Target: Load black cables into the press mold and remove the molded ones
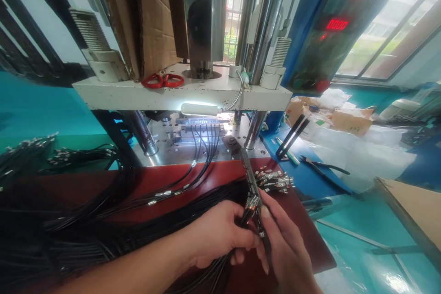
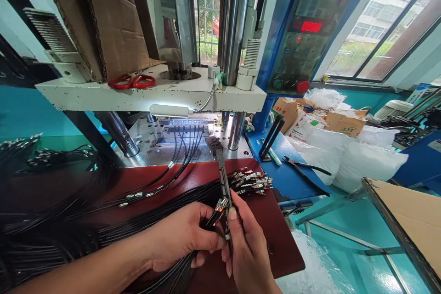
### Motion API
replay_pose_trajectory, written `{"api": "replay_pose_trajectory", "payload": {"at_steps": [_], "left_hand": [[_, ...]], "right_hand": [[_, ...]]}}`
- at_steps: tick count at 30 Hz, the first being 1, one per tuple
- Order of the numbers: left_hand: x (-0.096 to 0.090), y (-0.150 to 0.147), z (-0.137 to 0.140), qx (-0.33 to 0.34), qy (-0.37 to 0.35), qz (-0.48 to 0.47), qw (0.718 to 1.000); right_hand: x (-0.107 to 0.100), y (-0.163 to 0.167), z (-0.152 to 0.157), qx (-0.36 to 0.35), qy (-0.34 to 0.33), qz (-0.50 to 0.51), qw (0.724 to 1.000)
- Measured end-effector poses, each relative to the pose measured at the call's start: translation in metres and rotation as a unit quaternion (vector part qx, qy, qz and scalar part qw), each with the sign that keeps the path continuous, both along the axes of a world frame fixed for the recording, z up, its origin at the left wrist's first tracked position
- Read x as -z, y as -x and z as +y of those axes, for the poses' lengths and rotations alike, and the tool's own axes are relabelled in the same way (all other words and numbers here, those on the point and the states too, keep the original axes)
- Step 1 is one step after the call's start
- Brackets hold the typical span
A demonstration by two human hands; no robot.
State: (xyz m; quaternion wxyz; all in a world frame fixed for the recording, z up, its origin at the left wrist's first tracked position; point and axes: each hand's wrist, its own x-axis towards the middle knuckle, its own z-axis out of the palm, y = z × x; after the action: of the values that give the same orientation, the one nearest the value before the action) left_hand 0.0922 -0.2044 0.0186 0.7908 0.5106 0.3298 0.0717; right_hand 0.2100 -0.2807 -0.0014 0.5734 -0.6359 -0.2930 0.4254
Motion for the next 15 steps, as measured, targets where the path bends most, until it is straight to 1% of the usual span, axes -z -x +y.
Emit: {"api": "replay_pose_trajectory", "payload": {"at_steps": [6,8,12,15], "left_hand": [[0.000,0.007,0.011,-0.086,0.017,-0.057,0.995],[0.001,0.009,0.013,-0.096,0.035,-0.071,0.992],[-0.001,0.009,0.014,-0.110,0.067,-0.079,0.989],[-0.004,0.008,0.012,-0.106,0.067,-0.066,0.990]], "right_hand": [[-0.007,-0.008,-0.009,0.002,-0.009,0.063,0.998],[-0.007,-0.008,-0.009,0.008,-0.017,0.078,0.997],[-0.003,-0.009,-0.008,0.002,-0.008,0.099,0.995],[-0.002,-0.011,-0.008,-0.004,-0.003,0.107,0.994]]}}
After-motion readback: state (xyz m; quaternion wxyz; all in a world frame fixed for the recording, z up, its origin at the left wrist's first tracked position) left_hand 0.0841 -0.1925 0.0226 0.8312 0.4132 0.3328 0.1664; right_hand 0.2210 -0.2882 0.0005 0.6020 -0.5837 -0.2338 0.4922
